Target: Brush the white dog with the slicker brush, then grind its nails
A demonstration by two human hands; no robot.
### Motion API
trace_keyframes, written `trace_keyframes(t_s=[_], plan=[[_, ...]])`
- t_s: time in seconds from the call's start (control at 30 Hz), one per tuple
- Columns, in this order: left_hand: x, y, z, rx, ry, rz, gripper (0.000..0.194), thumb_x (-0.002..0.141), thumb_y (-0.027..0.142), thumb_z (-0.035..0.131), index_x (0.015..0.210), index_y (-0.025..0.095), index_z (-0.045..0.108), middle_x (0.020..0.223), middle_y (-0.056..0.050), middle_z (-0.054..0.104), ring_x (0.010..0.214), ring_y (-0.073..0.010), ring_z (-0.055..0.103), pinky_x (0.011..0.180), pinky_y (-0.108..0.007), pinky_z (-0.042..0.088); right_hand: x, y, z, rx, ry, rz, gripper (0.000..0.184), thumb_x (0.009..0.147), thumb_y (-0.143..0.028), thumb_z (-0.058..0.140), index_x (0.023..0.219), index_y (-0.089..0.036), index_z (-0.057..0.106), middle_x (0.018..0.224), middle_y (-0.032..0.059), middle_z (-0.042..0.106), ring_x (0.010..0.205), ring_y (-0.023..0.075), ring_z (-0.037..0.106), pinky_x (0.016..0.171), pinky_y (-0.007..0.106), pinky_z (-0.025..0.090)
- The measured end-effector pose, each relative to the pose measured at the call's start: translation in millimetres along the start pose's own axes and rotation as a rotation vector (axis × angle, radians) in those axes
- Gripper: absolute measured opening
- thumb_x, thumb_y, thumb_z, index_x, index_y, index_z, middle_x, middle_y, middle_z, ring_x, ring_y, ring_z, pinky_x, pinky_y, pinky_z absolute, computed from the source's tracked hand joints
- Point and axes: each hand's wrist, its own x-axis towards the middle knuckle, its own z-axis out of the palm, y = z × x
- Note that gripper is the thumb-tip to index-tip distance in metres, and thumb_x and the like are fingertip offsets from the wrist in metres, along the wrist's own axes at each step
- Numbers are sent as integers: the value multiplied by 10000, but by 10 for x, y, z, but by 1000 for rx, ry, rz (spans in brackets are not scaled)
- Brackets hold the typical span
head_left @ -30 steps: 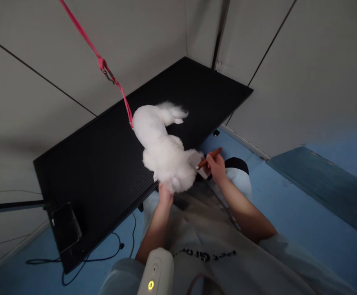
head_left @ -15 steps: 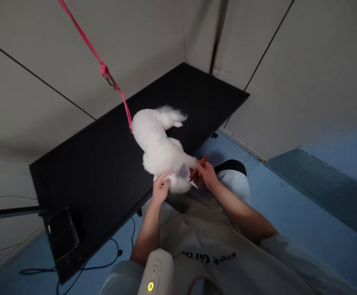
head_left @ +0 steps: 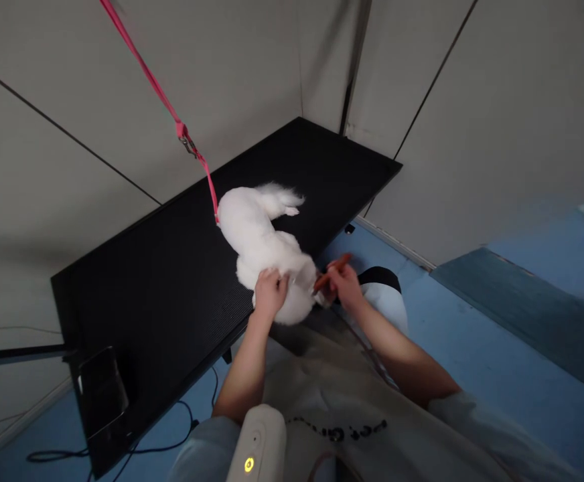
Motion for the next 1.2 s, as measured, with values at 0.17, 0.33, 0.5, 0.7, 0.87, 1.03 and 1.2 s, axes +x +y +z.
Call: trace_keyframes(t_s=[0.17, 0.33, 0.5, 0.7, 0.87, 1.03, 1.2], plan=[[-3, -188, 46, -262, 131, -286, 290, 794, 263, 577, 530, 179, 489, 498, 30, 420, 512, -110, 364, 529, -218, 308, -27, 10, 170, 17, 29, -11, 366, 718, -545, 615, 814, -227, 461, 412, -117, 375, 348, 86, 337, 370, 224, 265], [-157, -324, 214, -491, 271, -446, 284, 770, 341, 573, 555, 172, 497, 505, 40, 441, 497, -93, 370, 491, -205, 292, 14, -54, 349, -106, -231, 47, 335, 679, -473, 660, 817, -211, 503, 432, -99, 433, 352, 84, 373, 368, 219, 277], [-244, -312, 283, -387, 330, -395, 399, 787, 439, 560, 512, 181, 429, 493, 43, 378, 504, -89, 330, 495, -215, 273, -10, -84, 367, -54, -8, -41, 288, 729, -451, 596, 871, -223, 493, 459, -98, 419, 365, 92, 363, 367, 224, 271], [-314, -283, 317, -289, 344, -429, 461, 812, 380, 553, 444, 189, 353, 440, 48, 306, 476, -88, 288, 490, -235, 229, -36, -96, 208, -168, -35, -46, 260, 708, -423, 620, 811, -208, 518, 507, -76, 462, 410, 90, 399, 409, 229, 318], [-347, -270, 369, -282, 350, -487, 440, 842, 284, 510, 439, 185, 361, 428, 46, 322, 464, -89, 300, 487, -227, 248, -103, -138, 110, -186, -4, -117, 271, 721, -402, 631, 875, -204, 527, 605, -45, 540, 466, 97, 461, 445, 235, 378], [-358, -243, 384, -286, 330, -520, 429, 822, 266, 520, 436, 186, 353, 426, 51, 312, 462, -84, 296, 480, -229, 239, -180, -106, 126, -141, -14, -35, 300, 712, -431, 632, 862, -196, 519, 538, -68, 498, 417, 85, 422, 416, 225, 349], [-363, -255, 383, -277, 334, -524, 427, 828, 294, 489, 441, 192, 338, 424, 55, 301, 449, -80, 285, 469, -233, 229, -269, -49, 118, -128, -38, -79, 271, 734, -421, 634, 853, -203, 528, 547, -63, 517, 419, 85, 433, 412, 222, 350]])
